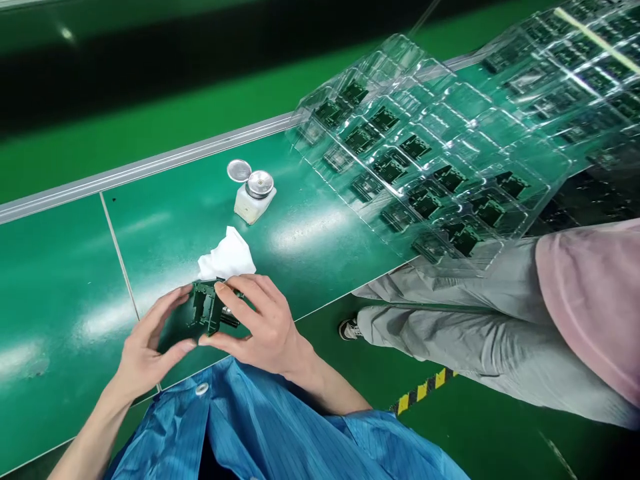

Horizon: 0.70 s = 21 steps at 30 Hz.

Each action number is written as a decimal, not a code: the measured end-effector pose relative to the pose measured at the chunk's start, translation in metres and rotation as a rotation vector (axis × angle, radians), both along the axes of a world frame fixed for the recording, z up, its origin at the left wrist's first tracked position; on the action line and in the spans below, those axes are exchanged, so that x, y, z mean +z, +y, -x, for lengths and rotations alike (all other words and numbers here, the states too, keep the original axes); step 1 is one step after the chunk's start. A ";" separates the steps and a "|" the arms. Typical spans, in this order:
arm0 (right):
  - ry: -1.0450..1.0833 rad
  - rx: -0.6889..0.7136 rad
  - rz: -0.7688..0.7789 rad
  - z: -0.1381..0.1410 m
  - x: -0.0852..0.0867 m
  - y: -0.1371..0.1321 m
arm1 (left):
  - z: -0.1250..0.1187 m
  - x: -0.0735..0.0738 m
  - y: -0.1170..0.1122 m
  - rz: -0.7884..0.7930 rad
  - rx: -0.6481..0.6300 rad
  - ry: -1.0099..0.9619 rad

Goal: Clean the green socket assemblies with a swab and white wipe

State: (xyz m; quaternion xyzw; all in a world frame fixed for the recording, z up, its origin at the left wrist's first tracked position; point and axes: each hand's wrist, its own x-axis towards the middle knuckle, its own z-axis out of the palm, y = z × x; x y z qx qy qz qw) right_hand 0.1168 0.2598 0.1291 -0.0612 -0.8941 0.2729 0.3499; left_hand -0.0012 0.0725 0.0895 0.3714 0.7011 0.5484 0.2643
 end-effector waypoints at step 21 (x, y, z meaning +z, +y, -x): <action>-0.021 0.123 0.037 0.004 0.005 -0.009 | -0.001 0.014 0.019 -0.285 -0.120 -0.452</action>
